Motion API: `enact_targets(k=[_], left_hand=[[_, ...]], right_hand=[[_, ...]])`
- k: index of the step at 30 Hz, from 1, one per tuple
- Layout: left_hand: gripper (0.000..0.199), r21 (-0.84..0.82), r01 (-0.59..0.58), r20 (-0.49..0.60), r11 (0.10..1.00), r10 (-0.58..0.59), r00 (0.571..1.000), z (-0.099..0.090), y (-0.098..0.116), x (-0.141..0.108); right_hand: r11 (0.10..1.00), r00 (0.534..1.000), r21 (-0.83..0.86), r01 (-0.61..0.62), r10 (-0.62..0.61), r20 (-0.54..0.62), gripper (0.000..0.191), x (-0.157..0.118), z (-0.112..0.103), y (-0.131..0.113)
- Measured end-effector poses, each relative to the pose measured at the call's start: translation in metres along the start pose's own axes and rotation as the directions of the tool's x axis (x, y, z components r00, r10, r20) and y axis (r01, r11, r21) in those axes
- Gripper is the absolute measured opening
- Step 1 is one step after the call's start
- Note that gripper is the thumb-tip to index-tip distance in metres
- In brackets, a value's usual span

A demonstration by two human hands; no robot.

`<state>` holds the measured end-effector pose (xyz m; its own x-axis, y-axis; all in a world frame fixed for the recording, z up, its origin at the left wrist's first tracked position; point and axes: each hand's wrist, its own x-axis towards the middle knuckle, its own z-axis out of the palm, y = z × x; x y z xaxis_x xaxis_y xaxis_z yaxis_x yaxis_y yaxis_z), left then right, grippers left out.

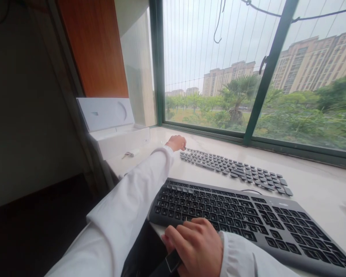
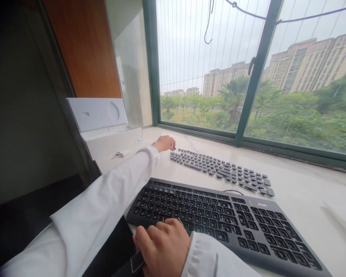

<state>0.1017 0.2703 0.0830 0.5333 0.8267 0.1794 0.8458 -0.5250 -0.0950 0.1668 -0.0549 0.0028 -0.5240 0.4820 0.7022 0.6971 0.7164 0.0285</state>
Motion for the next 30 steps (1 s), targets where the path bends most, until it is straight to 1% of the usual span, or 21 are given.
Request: enact_targets(k=[5,11,16,22,30], left_hand=[[0.024,0.075,-0.053,0.036,0.996,0.051,0.998,0.010,0.004,0.027],[0.022,0.149,-0.119,0.085,0.982,0.107,0.991,0.013,0.011,0.043],[0.021,0.167,-0.176,0.129,0.970,0.156,0.979,0.018,0.017,0.051],[0.018,0.191,-0.223,0.159,0.956,0.194,0.968,0.025,0.017,0.058],[0.015,0.207,-0.221,0.166,0.953,0.188,0.968,0.029,0.022,0.058]], right_hand=[[0.998,0.994,-0.063,0.024,-0.031,-0.101,0.025,-0.002,0.011,0.003],[0.994,0.986,-0.109,0.002,-0.021,-0.166,0.027,-0.003,0.016,0.003],[0.995,0.989,-0.102,-0.002,-0.013,-0.147,0.026,-0.001,0.014,0.003],[0.997,0.991,-0.072,-0.029,0.019,-0.132,0.027,-0.001,0.014,0.003],[0.998,0.991,-0.062,-0.028,0.020,-0.136,0.027,0.000,0.014,0.004]])
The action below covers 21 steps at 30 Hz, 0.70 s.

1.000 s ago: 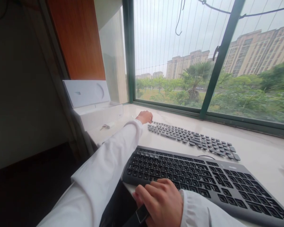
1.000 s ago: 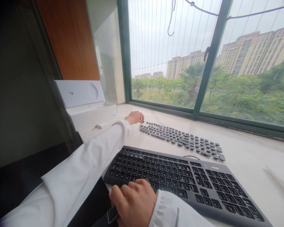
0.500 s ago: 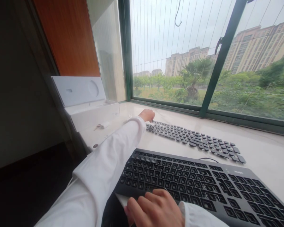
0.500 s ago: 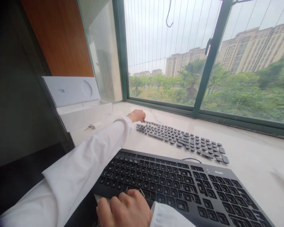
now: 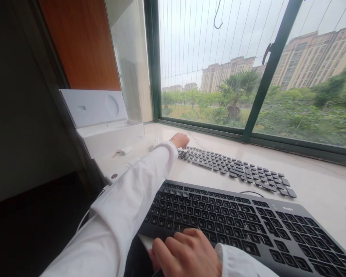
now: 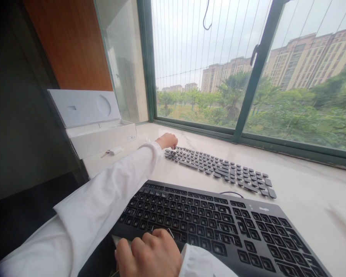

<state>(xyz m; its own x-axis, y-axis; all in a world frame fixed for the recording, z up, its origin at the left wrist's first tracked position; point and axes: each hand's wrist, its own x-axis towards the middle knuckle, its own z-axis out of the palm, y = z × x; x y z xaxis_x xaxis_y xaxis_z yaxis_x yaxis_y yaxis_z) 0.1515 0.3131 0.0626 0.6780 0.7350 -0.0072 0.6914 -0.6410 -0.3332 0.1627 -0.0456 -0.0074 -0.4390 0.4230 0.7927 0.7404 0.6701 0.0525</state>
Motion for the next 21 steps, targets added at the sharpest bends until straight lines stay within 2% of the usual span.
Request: enact_targets(k=[8,13,21], left_hand=[[0.020,-0.004,-0.003,-0.004,1.000,0.003,1.000,0.0047,-0.0002,0.0045],[0.013,-0.030,-0.002,0.003,1.000,0.003,1.000,0.0064,-0.0016,0.0061],[0.017,-0.039,-0.003,-0.005,0.999,0.003,1.000,0.0025,0.0006,-0.0002]], right_hand=[[1.000,1.000,0.001,-0.003,0.003,-0.003,0.028,0.0002,0.0003,-0.0006],[1.000,1.000,0.014,0.001,-0.001,0.009,0.027,0.0016,-0.0006,0.0012],[1.000,1.000,0.016,0.007,-0.007,0.022,0.028,-0.0004,-0.0005,0.0010]])
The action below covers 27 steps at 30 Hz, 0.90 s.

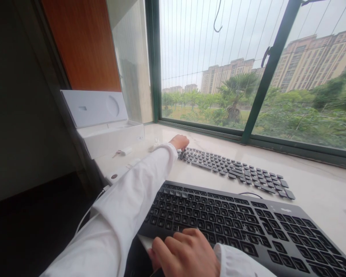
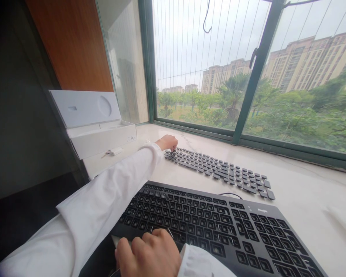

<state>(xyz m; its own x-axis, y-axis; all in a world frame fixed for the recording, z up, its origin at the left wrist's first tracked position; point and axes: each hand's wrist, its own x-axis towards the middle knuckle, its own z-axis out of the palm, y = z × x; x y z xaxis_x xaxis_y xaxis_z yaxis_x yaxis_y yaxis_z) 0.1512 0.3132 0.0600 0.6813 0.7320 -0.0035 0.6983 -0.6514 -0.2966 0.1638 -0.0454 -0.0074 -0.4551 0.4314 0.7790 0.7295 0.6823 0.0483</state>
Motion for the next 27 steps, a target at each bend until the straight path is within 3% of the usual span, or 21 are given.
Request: enact_targets(k=[7,15,27], left_hand=[[0.015,-0.004,0.004,-0.009,1.000,-0.004,1.000,-0.003,0.001,-0.005],[0.013,-0.054,0.005,-0.025,0.999,-0.006,1.000,-0.003,-0.004,-0.017],[0.021,-0.143,0.077,-0.142,0.987,-0.097,0.985,-0.005,-0.004,-0.036]], right_hand=[[1.000,1.000,0.001,-0.008,0.008,-0.006,0.028,0.000,0.000,0.001],[0.999,0.996,0.037,0.000,-0.003,0.087,0.025,-0.004,0.001,0.004],[0.999,0.992,0.047,0.010,-0.016,0.125,0.024,0.000,-0.005,0.002]])
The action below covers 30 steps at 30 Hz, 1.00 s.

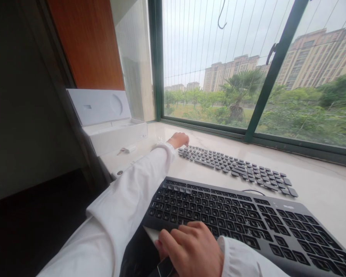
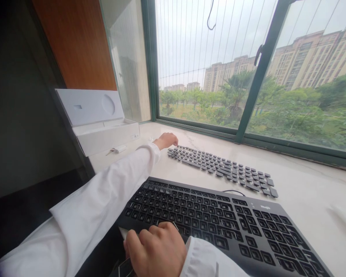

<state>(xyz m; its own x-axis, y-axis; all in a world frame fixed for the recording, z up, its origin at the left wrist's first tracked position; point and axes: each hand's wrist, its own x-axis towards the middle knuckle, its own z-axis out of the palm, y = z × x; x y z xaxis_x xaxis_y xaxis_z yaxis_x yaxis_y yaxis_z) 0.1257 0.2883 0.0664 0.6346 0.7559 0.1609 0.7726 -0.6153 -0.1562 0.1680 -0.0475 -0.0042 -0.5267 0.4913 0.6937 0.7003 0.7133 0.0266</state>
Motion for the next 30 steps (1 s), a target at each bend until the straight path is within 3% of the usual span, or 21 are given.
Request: enact_targets(k=[7,13,16,19,21,24,26,28,30], left_hand=[[0.022,-0.103,0.083,-0.071,0.991,-0.091,0.993,-0.043,0.013,-0.034],[0.020,-0.303,0.193,-0.083,0.933,-0.228,0.970,-0.077,0.038,-0.104],[0.024,-0.389,0.179,-0.104,0.904,-0.236,0.966,-0.075,0.054,-0.153],[0.027,-0.450,0.066,-0.141,0.891,-0.144,0.980,-0.057,0.075,-0.197],[0.029,-0.443,0.041,-0.134,0.896,-0.111,0.985,-0.042,0.090,-0.219],[0.026,-0.387,0.001,-0.180,0.922,-0.076,0.981,-0.024,0.108,-0.240],[0.028,-0.353,-0.014,-0.243,0.935,-0.077,0.967,-0.017,0.115,-0.247],[0.031,-0.345,0.003,-0.275,0.939,-0.104,0.956,-0.012,0.118,-0.249],[0.030,-0.364,0.035,-0.281,0.931,-0.145,0.948,-0.008,0.118,-0.249]], right_hand=[[0.998,0.996,0.051,-0.030,0.026,0.083,0.014,0.004,-0.012,-0.004],[0.998,0.995,0.057,0.010,-0.015,0.097,0.015,0.003,-0.015,-0.004],[0.992,0.992,0.055,0.115,-0.117,0.048,0.023,0.004,-0.018,-0.004],[0.965,0.969,0.087,0.248,-0.248,-0.003,0.032,0.003,-0.023,-0.005],[0.956,0.965,0.130,0.263,-0.261,-0.031,0.033,0.002,-0.027,-0.004],[0.982,0.991,0.178,0.069,-0.046,-0.126,0.034,0.006,-0.035,0.001],[0.964,0.952,0.208,-0.166,0.212,-0.222,0.036,0.014,-0.042,0.010],[0.873,0.822,0.300,-0.385,0.472,-0.319,0.038,0.026,-0.047,0.025],[0.712,0.651,0.537,-0.452,0.675,-0.347,0.043,0.040,-0.049,0.044]])
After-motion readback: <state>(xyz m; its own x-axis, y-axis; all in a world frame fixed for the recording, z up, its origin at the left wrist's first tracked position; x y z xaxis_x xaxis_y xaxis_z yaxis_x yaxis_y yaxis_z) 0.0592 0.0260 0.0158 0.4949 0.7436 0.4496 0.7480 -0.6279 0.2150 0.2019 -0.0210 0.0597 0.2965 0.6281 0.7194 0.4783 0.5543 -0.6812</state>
